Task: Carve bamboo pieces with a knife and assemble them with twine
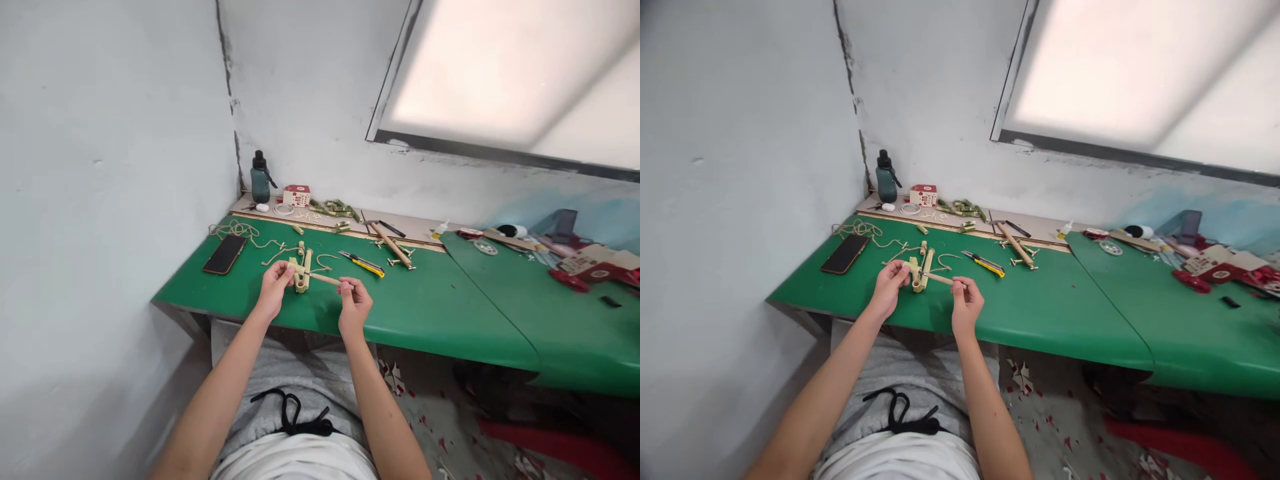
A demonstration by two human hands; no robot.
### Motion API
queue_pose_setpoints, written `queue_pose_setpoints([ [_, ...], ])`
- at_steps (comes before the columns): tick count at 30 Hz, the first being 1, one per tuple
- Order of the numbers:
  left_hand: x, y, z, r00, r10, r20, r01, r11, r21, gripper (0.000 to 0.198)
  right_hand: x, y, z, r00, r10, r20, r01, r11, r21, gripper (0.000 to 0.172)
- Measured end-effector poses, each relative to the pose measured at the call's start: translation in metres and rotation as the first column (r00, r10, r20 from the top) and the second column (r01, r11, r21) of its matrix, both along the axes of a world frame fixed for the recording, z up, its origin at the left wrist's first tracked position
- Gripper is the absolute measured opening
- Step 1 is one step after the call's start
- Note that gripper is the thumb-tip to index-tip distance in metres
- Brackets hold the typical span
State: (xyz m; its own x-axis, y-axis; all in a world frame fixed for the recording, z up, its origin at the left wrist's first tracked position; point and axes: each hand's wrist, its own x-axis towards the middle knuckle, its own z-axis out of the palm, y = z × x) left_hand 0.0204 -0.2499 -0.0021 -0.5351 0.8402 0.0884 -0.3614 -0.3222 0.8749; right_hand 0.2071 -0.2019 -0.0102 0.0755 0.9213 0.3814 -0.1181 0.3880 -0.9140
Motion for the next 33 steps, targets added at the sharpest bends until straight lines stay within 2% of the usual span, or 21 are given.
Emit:
queue_pose_setpoints([
  [15,0.003,0.000,0.004,0.999,0.044,-0.027,-0.043,0.999,0.023,0.071,0.000,0.010,0.001,0.965,0.262,0.024,-0.260,0.963,-0.069,0.034],
  [23,0.000,0.002,-0.002,0.996,0.030,-0.080,-0.029,0.999,0.014,0.065,-0.003,0.014,-0.002,0.923,0.376,0.081,-0.365,0.922,-0.129,0.027],
  [27,-0.002,0.002,-0.004,0.995,0.030,-0.093,-0.030,1.000,0.000,0.066,-0.004,0.015,-0.005,0.910,0.400,0.107,-0.382,0.911,-0.157,0.027],
  [33,-0.001,0.000,-0.003,0.992,-0.030,-0.122,0.029,1.000,-0.009,0.057,-0.004,0.017,-0.005,0.892,0.428,0.146,-0.402,0.898,-0.181,0.028],
])
